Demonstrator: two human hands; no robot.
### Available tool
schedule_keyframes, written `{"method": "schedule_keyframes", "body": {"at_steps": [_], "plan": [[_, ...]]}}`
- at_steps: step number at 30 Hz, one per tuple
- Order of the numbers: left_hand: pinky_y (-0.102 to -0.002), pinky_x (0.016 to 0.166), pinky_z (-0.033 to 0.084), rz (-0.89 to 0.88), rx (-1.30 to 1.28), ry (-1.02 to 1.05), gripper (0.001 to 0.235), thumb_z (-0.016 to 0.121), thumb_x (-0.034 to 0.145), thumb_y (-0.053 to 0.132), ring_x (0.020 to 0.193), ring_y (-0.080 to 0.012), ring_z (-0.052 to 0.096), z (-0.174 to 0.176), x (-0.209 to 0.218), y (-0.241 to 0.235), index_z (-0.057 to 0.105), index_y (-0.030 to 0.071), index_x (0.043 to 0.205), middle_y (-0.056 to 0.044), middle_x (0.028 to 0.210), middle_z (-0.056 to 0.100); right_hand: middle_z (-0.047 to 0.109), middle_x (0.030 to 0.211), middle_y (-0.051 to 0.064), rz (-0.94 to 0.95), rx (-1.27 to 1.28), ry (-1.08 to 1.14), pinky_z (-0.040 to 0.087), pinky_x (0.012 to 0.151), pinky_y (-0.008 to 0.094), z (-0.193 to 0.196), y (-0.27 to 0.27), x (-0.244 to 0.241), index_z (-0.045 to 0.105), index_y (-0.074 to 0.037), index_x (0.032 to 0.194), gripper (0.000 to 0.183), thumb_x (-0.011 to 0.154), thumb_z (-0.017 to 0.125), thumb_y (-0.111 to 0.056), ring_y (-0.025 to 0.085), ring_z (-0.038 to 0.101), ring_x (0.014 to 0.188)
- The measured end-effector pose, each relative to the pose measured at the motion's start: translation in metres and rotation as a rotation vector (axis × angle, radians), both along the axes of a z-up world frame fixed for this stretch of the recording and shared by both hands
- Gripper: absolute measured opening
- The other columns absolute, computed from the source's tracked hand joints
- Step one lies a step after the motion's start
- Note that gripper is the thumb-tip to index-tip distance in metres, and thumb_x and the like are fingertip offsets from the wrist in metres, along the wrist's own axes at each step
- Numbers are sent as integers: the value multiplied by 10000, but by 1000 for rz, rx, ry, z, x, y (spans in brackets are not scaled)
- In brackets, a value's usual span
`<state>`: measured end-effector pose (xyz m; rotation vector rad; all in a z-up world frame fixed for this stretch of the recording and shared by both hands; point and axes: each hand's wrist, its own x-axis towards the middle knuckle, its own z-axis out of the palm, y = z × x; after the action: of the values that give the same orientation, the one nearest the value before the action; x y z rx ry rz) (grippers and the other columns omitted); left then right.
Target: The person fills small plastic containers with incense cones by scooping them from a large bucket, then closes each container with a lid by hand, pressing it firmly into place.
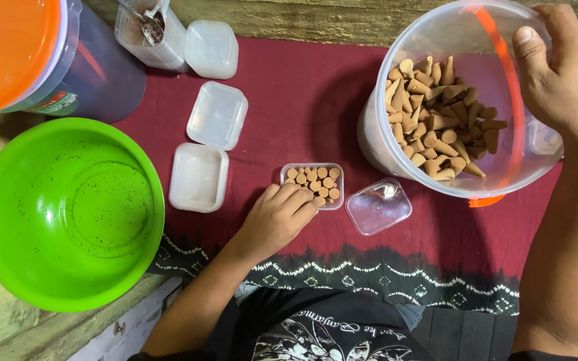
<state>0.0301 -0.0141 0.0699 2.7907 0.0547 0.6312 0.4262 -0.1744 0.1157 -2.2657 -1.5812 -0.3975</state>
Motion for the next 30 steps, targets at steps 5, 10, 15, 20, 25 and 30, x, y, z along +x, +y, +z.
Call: {"method": "schedule_keyframes", "body": {"at_steps": [5,10,15,20,25,30], "plan": [[-297,768,386,19,0,-22,80,706,911,112,900,-166,527,-4,-1,-2,698,76,981,-32,975,610,741,1224,378,137,59,106,544,705,438,3,5,-2,661,250,1553,261,1316,690,144,415,696,889],[-306,786,405,28,-11,-33,160,752,894,111,912,-171,543,-8,-4,0,706,73,1043,-35,996,622,656,1340,460,284,135,263,524,924,521,2,5,0,597,334,1556,299,1263,589,275,508,646,1081],[-317,820,396,60,-73,-9,351,801,874,210,978,-175,549,-7,-14,3,688,113,1192,-31,1164,626,600,1437,463,223,234,135,563,890,509,18,-25,-39,549,350,1529,262,1342,396,250,494,636,1053],[-349,867,408,90,-59,6,439,808,868,266,1060,-219,547,-9,-17,6,675,78,1241,-78,1237,609,740,1108,334,214,352,-14,502,777,473,-4,-82,-130,724,212,1164,218,1037,548,228,401,655,871],[-402,969,408,103,-20,63,560,797,860,349,1185,-276,518,-27,-13,5,632,88,1327,-112,1329,578,719,924,123,512,250,62,433,557,356,-34,-50,-189,704,-10,994,247,757,761,-49,213,529,609],[-393,871,433,121,160,-88,352,618,1005,344,1184,-274,563,-52,-9,8,640,148,1298,-66,1258,600,620,1295,220,422,-251,184,549,759,513,-43,-28,-196,602,-80,1383,540,879,651,-270,464,564,1279]]}}
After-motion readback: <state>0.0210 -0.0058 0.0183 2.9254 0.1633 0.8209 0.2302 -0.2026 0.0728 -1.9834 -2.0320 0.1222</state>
